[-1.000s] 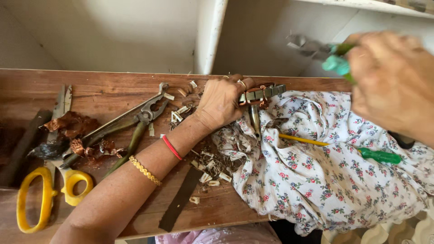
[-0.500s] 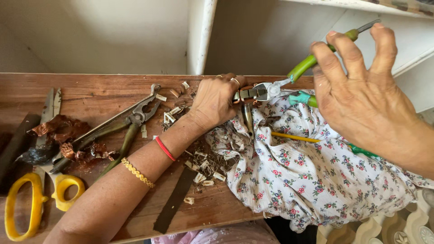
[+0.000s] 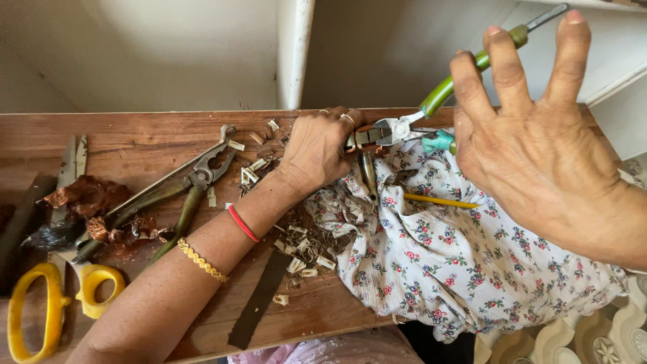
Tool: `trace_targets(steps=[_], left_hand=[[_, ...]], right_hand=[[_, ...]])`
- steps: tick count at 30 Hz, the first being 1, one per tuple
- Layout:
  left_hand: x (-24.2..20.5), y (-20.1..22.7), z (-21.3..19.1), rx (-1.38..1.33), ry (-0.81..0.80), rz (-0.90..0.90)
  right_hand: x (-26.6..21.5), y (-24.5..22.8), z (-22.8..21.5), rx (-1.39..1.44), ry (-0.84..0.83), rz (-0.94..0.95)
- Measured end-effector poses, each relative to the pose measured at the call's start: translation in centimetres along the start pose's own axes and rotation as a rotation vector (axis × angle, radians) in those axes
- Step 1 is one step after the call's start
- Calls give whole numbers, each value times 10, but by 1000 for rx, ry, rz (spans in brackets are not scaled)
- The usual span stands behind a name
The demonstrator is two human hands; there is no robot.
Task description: The person uses pliers and a screwdriver to remove copper wire from a motor armature. They systematically cut and pull out the wire from the slots, placing the removed pieces on the table.
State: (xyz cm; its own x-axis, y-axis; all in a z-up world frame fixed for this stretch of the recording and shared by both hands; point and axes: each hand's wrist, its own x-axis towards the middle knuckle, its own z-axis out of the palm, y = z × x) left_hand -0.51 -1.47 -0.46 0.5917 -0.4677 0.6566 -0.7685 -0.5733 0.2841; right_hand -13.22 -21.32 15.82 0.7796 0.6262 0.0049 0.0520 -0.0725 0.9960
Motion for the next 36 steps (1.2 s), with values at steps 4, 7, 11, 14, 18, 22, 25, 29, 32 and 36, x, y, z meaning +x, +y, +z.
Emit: trace_targets(steps=[4, 7, 11, 14, 18, 22, 25, 29, 32, 36], left_hand=[[-1, -1, -2, 6, -35, -20], [-1, -1, -1, 25, -60, -34], [0, 0, 2, 67, -55, 0], [0, -3, 2, 71, -52, 18], [2, -2, 3, 111, -154, -21], [3, -2, 3, 100, -116, -3], [2, -2, 2, 77, -88, -9], [1, 0, 1, 49, -66, -3], [0, 1, 0, 57, -43, 7], [1, 3, -1, 63, -73, -11]], right_hand=[[9, 10, -9, -56, -26, -76], [15, 16, -11, -153, -44, -136], [12, 20, -17, -110, -92, -205], [11, 21, -18, -18, -143, -195], [12, 15, -9, 54, -172, -156], [3, 6, -4, 188, -107, -88], [1, 0, -8, 88, -181, -124], [4, -4, -12, -59, -123, -125], [5, -4, -11, -142, -85, -122], [8, 2, -11, -194, -35, -153]])
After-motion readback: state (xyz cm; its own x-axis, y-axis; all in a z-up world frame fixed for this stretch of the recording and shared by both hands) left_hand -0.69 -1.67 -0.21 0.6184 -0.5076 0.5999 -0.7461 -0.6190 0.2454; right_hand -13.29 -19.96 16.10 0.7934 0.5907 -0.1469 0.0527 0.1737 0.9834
